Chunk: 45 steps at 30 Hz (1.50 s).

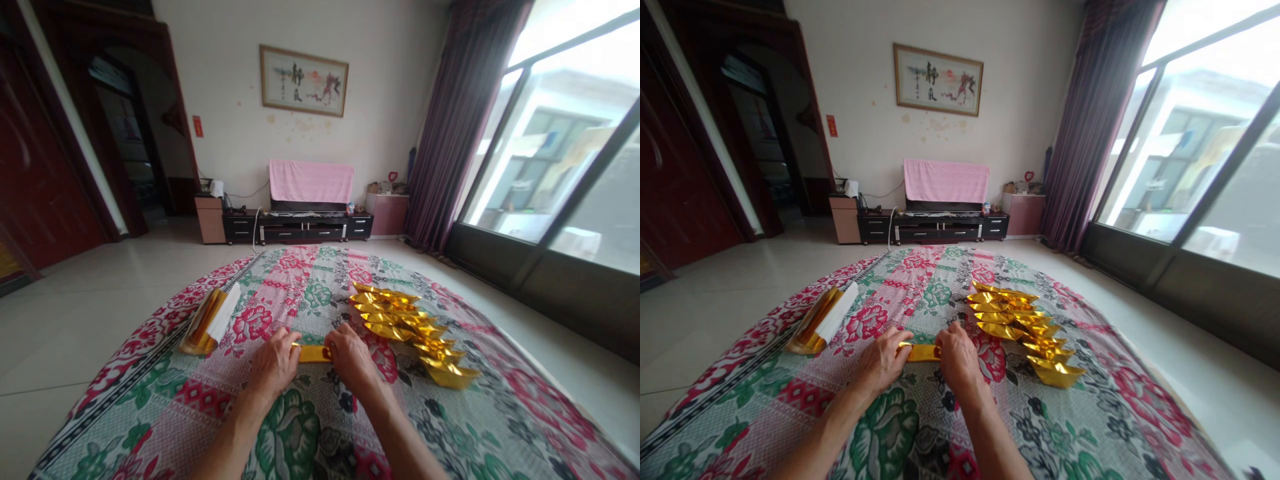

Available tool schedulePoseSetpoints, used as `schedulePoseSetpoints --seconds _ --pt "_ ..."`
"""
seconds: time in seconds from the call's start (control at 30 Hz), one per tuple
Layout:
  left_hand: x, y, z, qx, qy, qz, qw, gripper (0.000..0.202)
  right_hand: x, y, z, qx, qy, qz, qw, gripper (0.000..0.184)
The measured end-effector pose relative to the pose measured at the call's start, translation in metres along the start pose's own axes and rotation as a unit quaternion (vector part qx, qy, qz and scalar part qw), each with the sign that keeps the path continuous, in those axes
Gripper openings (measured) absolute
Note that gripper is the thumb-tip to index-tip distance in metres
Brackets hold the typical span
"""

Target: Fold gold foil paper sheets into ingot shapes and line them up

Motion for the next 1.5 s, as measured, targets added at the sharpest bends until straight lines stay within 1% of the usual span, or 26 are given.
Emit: schedulePoseSetpoints --seconds 0.07,0.17,0.27,0.33,0.43,0.5,0.6,0.67,0.77,0.87,1.0,1.13,1.27,1.4,1.5 --pt "0.0 0.0 0.0 0.004 0.002 -0.003 1.0 0.024 -0.001 0.0 0.0 0.02 -0.011 0.0 1.0 0.021" --pt "0.0 0.0 0.001 0.007 0.0 -0.008 1.0 0.025 0.0 -0.001 -0.001 0.026 -0.015 -0.008 1.0 0.024" --pt "0.0 0.0 0.0 0.01 -0.005 -0.01 1.0 0.026 0.002 -0.002 -0.004 0.01 -0.002 -0.005 1.0 0.025" --pt "-0.001 -0.001 0.0 0.015 -0.006 -0.011 1.0 0.026 0.001 -0.001 -0.008 -0.013 0.016 0.003 1.0 0.024" --pt "-0.003 -0.001 -0.001 0.016 0.0 -0.008 1.0 0.026 -0.004 0.001 -0.013 -0.039 0.042 0.026 0.998 0.022" --pt "-0.004 -0.001 -0.003 0.013 0.01 0.0 1.0 0.025 -0.008 0.003 -0.015 -0.044 0.056 0.049 0.996 0.021" --pt "-0.002 -0.004 -0.008 0.015 0.042 -0.001 0.999 0.025 -0.013 0.005 -0.015 -0.038 0.065 0.074 0.994 0.017" --pt "0.001 -0.006 -0.013 0.022 0.074 -0.008 0.997 0.025 -0.015 0.006 -0.015 -0.035 0.062 0.076 0.995 0.015" --pt "0.006 -0.008 -0.022 0.041 0.106 -0.004 0.994 0.028 -0.014 0.006 -0.015 -0.038 0.057 0.072 0.995 0.015" --pt "0.007 -0.008 -0.028 0.04 0.111 0.001 0.993 0.03 -0.013 0.006 -0.015 -0.039 0.057 0.068 0.995 0.014" --pt "0.004 -0.007 -0.029 0.018 0.084 0.019 0.996 0.029 -0.012 0.006 -0.016 -0.041 0.064 0.066 0.995 0.013" --pt "0.008 -0.004 -0.027 0.023 0.067 0.024 0.997 0.023 -0.012 0.005 -0.02 -0.024 0.082 0.065 0.994 0.013" --pt "0.015 -0.002 -0.026 0.049 0.057 0.013 0.997 0.009 -0.013 0.005 -0.025 0.013 0.097 0.07 0.993 0.011" --pt "0.017 -0.001 -0.026 0.063 0.035 0.001 0.997 0.01 -0.016 0.004 -0.027 0.057 0.076 0.044 0.994 0.015" --pt "0.017 -0.002 -0.026 0.067 0.023 -0.002 0.997 0.011 -0.019 0.005 -0.025 0.072 0.047 0.031 0.996 0.017"
Point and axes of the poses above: each hand's wrist, its own y-axis away from the middle knuckle, its own x-axis out of the back of the hand, z = x × y, the point moved 1 cm from there along -y, towards the middle knuckle, and after that the axes turned 7 degrees about y, right-handed, at the moved point
